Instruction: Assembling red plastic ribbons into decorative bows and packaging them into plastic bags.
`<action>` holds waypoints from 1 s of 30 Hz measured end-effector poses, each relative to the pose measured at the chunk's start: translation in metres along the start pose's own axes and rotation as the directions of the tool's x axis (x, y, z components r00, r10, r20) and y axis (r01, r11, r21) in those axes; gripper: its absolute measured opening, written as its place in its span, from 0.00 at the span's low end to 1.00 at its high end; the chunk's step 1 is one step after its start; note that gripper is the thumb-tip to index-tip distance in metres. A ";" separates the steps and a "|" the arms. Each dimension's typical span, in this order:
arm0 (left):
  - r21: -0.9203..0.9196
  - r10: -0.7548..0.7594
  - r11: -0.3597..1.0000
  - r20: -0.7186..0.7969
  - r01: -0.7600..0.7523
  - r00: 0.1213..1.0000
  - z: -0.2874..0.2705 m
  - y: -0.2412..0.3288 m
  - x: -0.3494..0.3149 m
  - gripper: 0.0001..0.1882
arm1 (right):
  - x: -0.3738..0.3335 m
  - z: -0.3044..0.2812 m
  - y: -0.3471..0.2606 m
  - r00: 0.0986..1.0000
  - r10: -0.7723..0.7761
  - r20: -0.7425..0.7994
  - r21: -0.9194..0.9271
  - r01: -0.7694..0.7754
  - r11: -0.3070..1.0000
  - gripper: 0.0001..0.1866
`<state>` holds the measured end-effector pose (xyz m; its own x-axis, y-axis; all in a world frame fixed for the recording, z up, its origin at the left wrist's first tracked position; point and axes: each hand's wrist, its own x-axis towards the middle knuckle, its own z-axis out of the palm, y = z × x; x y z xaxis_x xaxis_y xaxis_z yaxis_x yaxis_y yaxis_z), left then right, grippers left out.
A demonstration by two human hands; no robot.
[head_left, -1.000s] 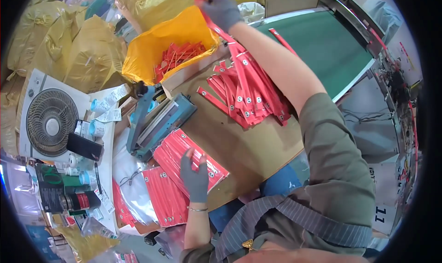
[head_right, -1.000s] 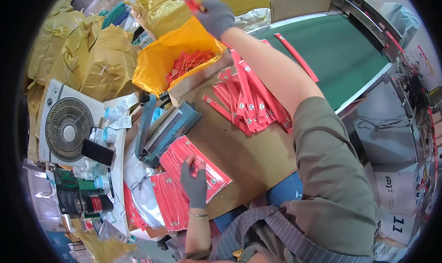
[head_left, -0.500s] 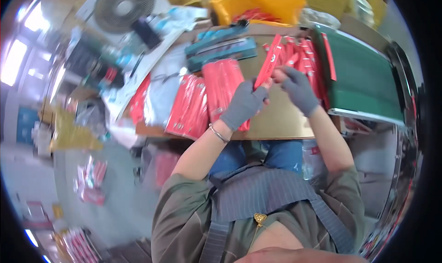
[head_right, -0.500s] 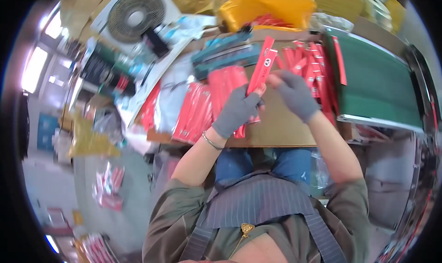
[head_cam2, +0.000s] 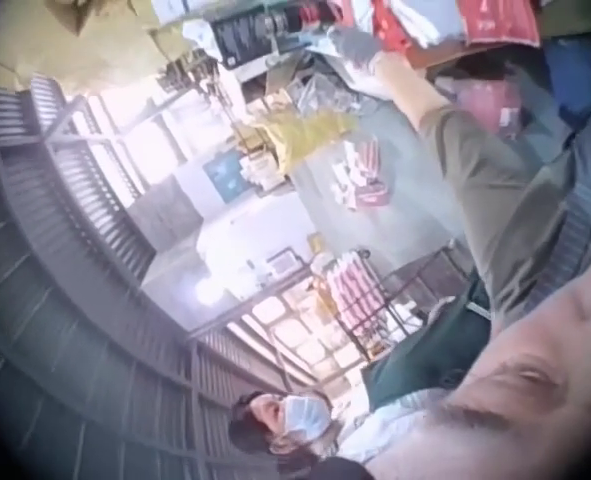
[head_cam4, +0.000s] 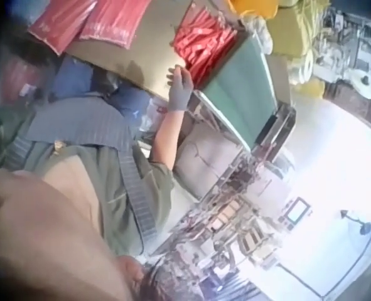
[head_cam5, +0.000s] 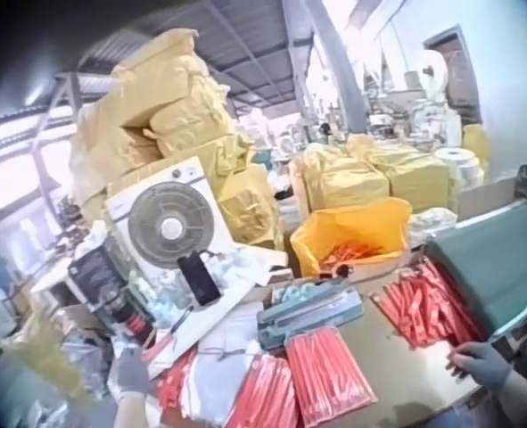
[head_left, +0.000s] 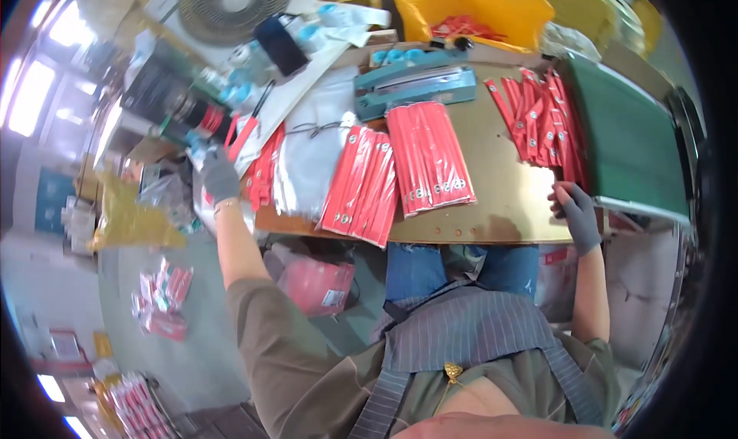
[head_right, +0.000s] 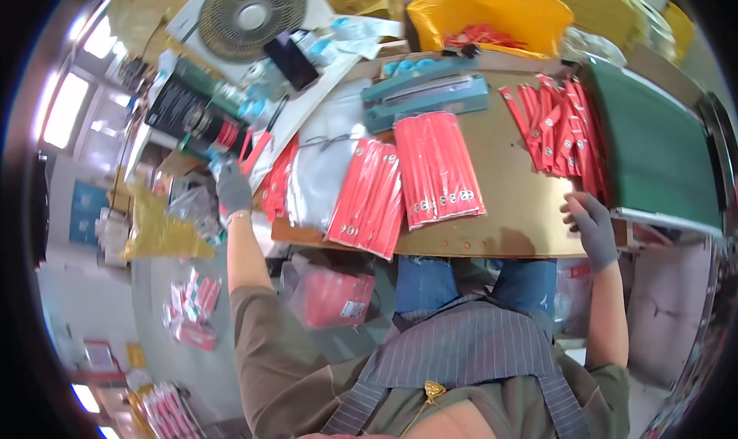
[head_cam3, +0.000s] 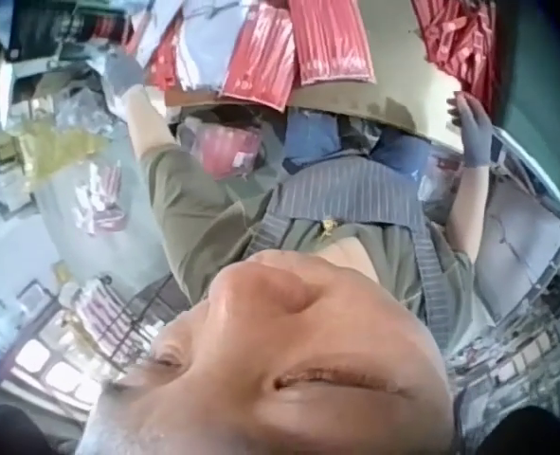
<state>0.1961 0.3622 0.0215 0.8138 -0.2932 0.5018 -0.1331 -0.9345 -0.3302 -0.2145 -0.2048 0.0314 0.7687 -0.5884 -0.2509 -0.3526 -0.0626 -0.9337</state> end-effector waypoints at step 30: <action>-0.824 0.606 0.208 0.532 0.528 0.591 -0.137 0.607 0.029 0.40 | 0.225 0.035 0.042 0.920 0.094 -0.380 -0.184 -0.175 0.967 0.42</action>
<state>0.0613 -0.2415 -0.0550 0.7017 -0.6321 -0.3287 -0.0642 -0.5156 0.8544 -0.0373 -0.3115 -0.0729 0.4719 -0.8534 -0.2215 -0.5735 -0.1063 -0.8122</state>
